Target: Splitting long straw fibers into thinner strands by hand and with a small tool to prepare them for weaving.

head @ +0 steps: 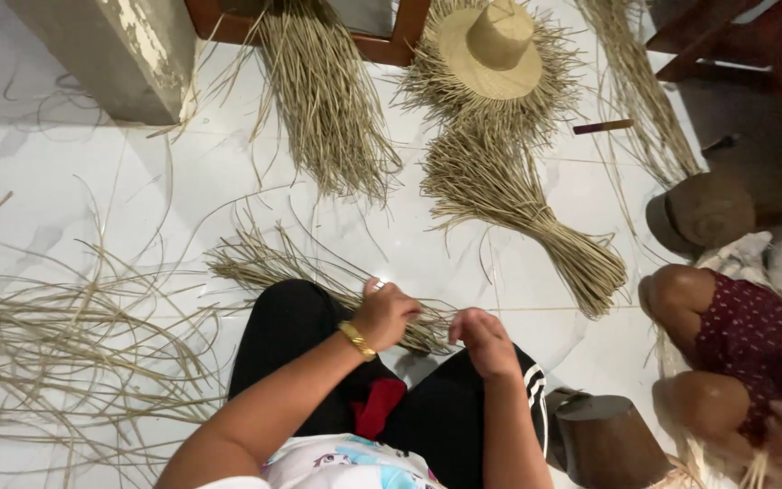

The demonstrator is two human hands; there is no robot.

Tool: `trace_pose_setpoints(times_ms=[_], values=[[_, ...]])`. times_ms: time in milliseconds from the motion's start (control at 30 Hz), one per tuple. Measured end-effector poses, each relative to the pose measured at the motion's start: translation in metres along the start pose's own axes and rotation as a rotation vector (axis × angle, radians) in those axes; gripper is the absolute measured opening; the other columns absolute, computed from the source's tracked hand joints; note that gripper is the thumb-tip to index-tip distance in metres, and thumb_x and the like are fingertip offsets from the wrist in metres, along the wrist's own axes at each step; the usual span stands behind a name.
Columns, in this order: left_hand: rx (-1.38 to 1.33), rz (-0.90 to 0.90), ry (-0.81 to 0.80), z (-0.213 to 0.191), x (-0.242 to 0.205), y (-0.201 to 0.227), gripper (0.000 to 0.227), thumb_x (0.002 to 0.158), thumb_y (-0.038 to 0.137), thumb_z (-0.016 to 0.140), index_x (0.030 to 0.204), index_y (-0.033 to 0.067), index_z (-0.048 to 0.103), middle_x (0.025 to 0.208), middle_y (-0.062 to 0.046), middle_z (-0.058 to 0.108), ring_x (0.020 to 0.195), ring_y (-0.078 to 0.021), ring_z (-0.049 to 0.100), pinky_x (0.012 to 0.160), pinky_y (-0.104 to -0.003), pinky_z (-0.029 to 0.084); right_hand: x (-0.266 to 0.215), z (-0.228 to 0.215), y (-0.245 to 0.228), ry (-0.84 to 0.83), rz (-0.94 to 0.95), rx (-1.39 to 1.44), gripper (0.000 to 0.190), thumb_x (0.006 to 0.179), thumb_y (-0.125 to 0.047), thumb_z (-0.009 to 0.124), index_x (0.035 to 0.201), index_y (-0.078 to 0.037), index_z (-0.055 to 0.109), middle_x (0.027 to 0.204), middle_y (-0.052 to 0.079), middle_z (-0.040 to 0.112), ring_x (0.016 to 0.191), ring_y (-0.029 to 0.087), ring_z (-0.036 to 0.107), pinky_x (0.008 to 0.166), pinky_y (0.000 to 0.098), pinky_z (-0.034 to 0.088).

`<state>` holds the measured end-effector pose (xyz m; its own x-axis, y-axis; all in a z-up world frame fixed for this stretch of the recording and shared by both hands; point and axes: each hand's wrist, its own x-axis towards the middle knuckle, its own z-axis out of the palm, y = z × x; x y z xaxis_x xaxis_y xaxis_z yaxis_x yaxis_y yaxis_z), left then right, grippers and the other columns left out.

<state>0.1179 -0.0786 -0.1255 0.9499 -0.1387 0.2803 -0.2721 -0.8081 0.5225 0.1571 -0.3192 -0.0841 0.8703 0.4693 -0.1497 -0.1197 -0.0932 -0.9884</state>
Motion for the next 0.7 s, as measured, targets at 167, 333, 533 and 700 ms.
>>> trace_pose_setpoints(times_ms=[167,333,533,700], values=[[0.181,-0.082,0.131,-0.079,-0.037,-0.048,0.010,0.082,0.033,0.077,0.090,0.0365,0.073,0.084,0.010,0.068,0.097,-0.0174,0.062,0.100,-0.054,0.036,-0.053,-0.053,-0.030,0.535,-0.261,0.690,0.033,0.103,-0.022,0.052,0.079,-0.002,0.064,0.071,0.012,0.063,0.064,0.020,0.065,0.061,0.0288,0.052],[0.167,-0.236,0.162,-0.165,-0.076,-0.066,0.008,0.088,0.025,0.072,0.085,0.0270,0.079,0.078,0.009,0.076,0.094,-0.0148,0.066,0.115,-0.053,0.025,-0.106,-0.096,-0.088,0.886,-0.504,0.990,0.018,0.106,-0.017,0.048,0.108,-0.007,0.063,0.107,0.005,0.070,0.091,0.012,0.066,0.073,0.0225,0.055],[0.093,-0.240,0.103,-0.126,-0.091,-0.044,0.007,0.082,0.019,0.067,0.078,0.0213,0.072,0.074,0.002,0.070,0.070,-0.0235,0.067,0.077,-0.041,0.054,-0.070,-0.053,-0.082,0.814,-0.491,0.655,0.048,0.105,-0.035,0.042,0.149,-0.016,0.046,0.147,0.007,0.054,0.131,0.023,0.058,0.109,0.0393,0.047],[0.008,-0.216,-0.122,-0.086,-0.076,0.013,0.009,0.087,0.032,0.062,0.089,0.0260,0.069,0.084,0.001,0.067,0.087,-0.0254,0.072,0.075,-0.042,0.058,-0.040,0.061,-0.065,0.376,-0.222,-0.310,0.031,0.106,-0.024,0.052,0.116,-0.009,0.077,0.123,0.015,0.076,0.126,0.032,0.065,0.107,0.0432,0.045]])
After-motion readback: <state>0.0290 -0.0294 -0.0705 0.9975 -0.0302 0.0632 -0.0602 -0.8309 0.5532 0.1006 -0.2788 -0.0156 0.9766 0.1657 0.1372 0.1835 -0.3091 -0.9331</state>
